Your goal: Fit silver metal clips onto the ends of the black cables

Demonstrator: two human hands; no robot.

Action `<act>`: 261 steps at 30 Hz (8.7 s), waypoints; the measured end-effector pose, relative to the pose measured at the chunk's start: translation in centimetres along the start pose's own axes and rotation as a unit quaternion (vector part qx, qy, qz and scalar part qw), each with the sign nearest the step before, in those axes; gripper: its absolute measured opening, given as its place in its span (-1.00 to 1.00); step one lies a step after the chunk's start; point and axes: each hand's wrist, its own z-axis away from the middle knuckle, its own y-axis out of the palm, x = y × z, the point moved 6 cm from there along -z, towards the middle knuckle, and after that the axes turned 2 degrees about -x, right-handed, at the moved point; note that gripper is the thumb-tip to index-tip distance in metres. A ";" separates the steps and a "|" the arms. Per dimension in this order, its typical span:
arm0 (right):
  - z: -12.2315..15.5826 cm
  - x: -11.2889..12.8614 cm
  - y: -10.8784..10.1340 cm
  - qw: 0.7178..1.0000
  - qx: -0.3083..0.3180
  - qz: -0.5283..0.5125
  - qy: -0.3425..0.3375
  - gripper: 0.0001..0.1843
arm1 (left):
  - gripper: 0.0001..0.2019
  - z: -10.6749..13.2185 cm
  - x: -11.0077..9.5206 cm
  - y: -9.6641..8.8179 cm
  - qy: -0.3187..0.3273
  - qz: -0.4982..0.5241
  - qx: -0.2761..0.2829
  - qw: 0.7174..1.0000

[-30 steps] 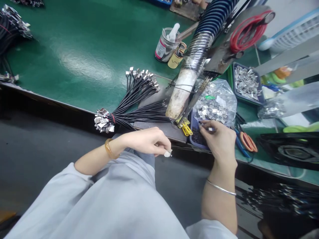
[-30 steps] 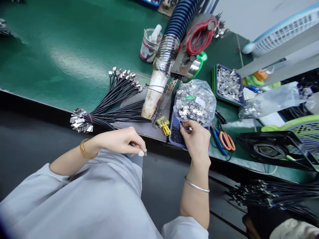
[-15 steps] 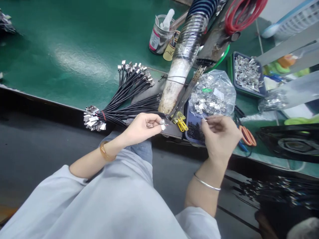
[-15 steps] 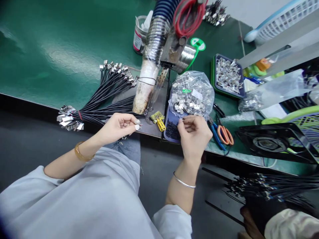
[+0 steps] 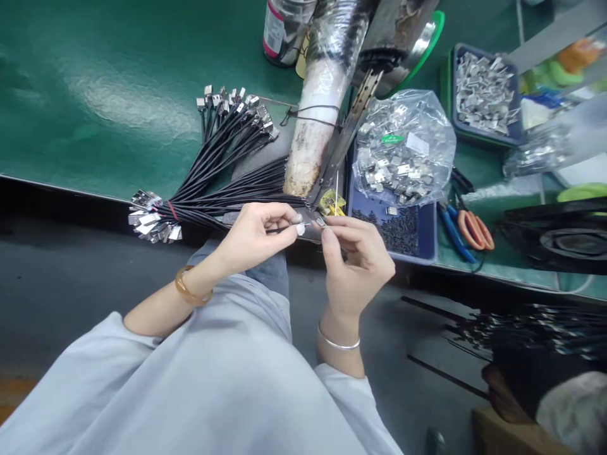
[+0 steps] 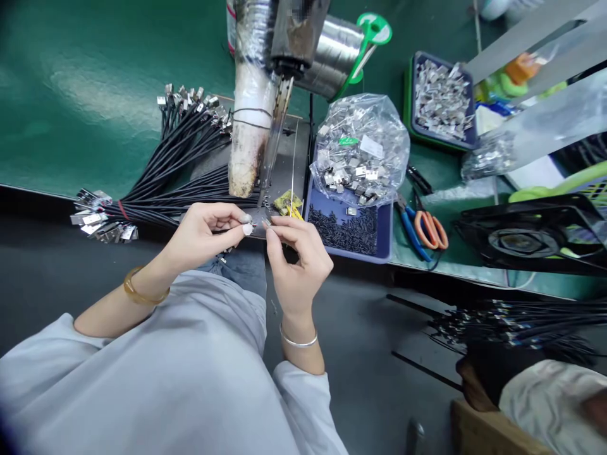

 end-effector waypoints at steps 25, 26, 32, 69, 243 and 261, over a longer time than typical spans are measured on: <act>1.8 2.0 0.5 0.971 -0.072 0.122 -0.192 -0.82 | -0.77 -0.4 0.1 -0.2 0.000 0.053 0.011 0.999; 1.8 2.0 0.6 0.971 -0.060 0.119 -0.201 -0.81 | -0.79 -0.4 0.2 -0.1 -0.003 0.056 0.009 0.998; 1.2 0.2 0.5 0.994 -0.057 0.043 -0.079 -0.94 | -0.86 -0.4 0.2 0.0 0.003 0.038 0.007 0.999; -0.2 1.7 0.6 0.972 -0.025 0.138 -0.189 -0.87 | -0.83 -0.1 -0.3 0.0 0.024 -0.031 -0.044 0.998; 0.6 -1.4 1.9 0.985 0.112 0.046 0.120 -0.74 | -0.82 2.0 -0.1 -0.4 0.247 -0.163 -0.104 0.949; 0.3 -0.1 0.2 0.994 0.009 0.099 0.051 -0.78 | -0.90 1.9 -0.1 -1.0 0.158 -0.092 -0.045 0.982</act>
